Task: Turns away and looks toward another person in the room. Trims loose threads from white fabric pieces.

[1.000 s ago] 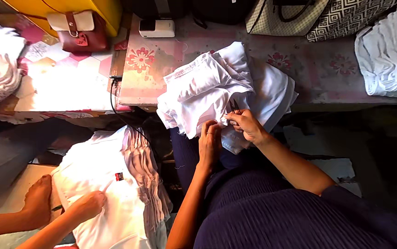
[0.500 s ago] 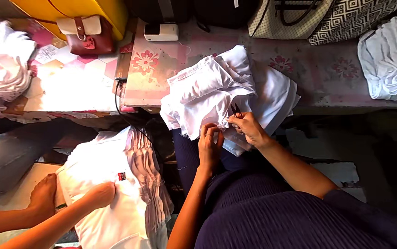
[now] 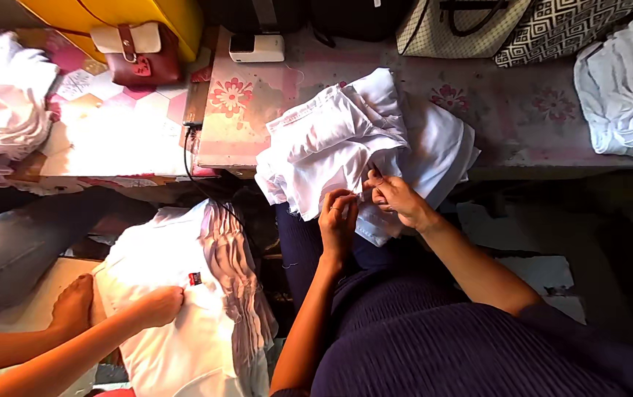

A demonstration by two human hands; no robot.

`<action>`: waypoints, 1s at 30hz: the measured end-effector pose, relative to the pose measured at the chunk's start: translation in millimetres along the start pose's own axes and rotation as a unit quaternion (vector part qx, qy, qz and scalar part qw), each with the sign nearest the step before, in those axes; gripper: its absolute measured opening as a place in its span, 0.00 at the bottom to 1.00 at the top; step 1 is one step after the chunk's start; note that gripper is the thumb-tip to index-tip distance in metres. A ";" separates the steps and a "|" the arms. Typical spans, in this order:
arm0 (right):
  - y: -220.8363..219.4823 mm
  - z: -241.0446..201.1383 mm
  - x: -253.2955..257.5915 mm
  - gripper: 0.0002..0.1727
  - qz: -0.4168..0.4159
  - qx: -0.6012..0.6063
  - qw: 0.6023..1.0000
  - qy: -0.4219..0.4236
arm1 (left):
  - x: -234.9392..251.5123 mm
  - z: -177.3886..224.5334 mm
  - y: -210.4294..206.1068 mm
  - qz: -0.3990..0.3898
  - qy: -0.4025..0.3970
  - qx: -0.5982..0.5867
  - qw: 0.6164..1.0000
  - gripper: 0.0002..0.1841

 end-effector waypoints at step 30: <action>30.6 -13.2 4.2 0.19 -0.042 -0.117 0.990 0.069 | -6.9 -1.1 3.1 0.019 0.083 -0.027 0.996 0.20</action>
Point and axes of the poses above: each hand's wrist, its own x-axis towards the middle knuckle, its own y-axis out of the back of the hand, z = x × y, the point moved 5 cm from there along x, towards the middle knuckle, and after that the axes turned 7 degrees about z, right-handed, at the moved point
